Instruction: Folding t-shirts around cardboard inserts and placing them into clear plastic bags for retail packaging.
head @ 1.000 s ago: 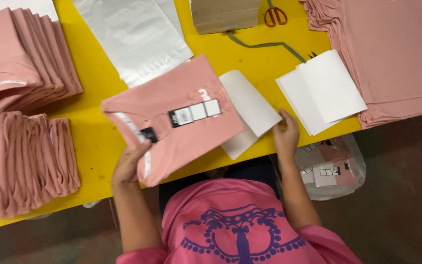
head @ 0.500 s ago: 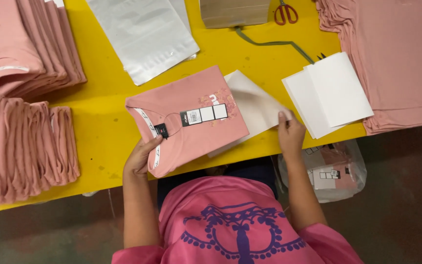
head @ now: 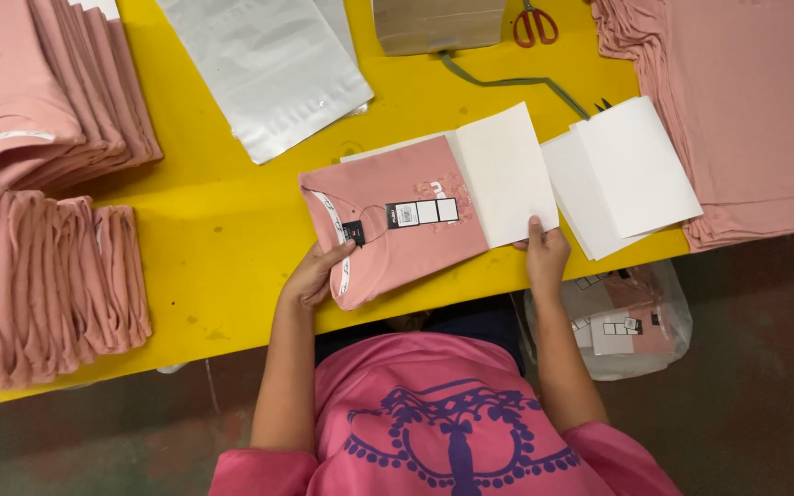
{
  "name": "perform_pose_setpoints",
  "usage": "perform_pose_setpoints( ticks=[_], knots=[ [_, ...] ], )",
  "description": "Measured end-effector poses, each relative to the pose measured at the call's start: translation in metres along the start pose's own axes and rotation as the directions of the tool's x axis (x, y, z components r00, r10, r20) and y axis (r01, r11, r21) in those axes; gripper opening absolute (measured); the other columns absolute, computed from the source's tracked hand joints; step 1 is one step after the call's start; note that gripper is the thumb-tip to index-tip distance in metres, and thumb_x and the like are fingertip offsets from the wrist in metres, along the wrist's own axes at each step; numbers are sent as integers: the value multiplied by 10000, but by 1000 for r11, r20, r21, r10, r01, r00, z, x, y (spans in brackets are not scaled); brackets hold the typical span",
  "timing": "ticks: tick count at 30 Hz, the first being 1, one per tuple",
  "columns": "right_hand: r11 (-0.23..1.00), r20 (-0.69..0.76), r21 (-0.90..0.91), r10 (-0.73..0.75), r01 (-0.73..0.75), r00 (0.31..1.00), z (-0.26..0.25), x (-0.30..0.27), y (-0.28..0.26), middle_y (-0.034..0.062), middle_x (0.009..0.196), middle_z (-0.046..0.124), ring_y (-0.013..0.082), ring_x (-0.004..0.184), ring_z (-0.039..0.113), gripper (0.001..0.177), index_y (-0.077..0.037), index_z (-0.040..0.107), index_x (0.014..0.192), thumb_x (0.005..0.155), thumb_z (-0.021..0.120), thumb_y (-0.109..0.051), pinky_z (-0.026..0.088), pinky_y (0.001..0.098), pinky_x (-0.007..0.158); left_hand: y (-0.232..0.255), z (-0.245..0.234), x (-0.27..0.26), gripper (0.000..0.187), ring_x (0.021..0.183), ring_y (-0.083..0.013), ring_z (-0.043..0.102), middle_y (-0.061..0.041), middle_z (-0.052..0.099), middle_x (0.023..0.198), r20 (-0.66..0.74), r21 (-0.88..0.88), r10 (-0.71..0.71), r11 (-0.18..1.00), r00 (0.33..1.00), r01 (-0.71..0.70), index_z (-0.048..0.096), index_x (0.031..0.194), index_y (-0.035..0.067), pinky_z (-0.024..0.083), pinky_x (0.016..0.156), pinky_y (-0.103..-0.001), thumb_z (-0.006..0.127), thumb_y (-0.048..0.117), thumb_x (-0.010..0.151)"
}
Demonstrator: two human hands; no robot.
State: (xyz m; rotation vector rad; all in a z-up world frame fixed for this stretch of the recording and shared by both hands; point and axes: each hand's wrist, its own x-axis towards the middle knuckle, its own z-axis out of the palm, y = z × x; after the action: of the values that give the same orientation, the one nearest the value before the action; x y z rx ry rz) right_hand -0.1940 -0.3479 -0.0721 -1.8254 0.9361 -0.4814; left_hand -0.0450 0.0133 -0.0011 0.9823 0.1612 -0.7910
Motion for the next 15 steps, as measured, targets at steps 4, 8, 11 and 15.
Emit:
perform_pose_setpoints(
  ticks=[4,8,11,15],
  knots=[
    [999,-6,-31,-24,23,1000,1,-1,2,70,651,688,153,658,700,341,-21,653,904,1139,556,-248,528,331,739,7,0,5,353,841,-261,771,-170,755,1001,3,14,10,1000,1000,-10,661,1248,22,643,772,-409,750,108,917],
    [999,-4,-38,-17,17,1000,1,-3,-3,80,652,700,150,656,695,363,-16,653,886,1136,562,-262,528,338,756,12,-3,14,397,838,-285,769,-185,750,1013,23,36,-18,999,1000,17,639,1278,15,645,770,-431,754,114,912],
    [1000,-6,-18,-4,4,1000,1,-3,-7,80,655,705,139,644,704,361,-20,652,879,1129,564,-266,542,326,746,12,-7,22,417,832,-284,768,-182,748,1010,26,64,-34,997,999,33,627,1292,10,645,759,-430,756,119,910],
    [999,-9,8,35,-35,999,1,1,-2,90,670,709,145,638,713,345,-18,640,889,1120,571,-265,553,321,733,15,-11,25,454,824,-277,764,-172,740,1004,18,141,-57,989,998,54,600,1309,-2,646,739,-423,763,136,908]
  ],
)
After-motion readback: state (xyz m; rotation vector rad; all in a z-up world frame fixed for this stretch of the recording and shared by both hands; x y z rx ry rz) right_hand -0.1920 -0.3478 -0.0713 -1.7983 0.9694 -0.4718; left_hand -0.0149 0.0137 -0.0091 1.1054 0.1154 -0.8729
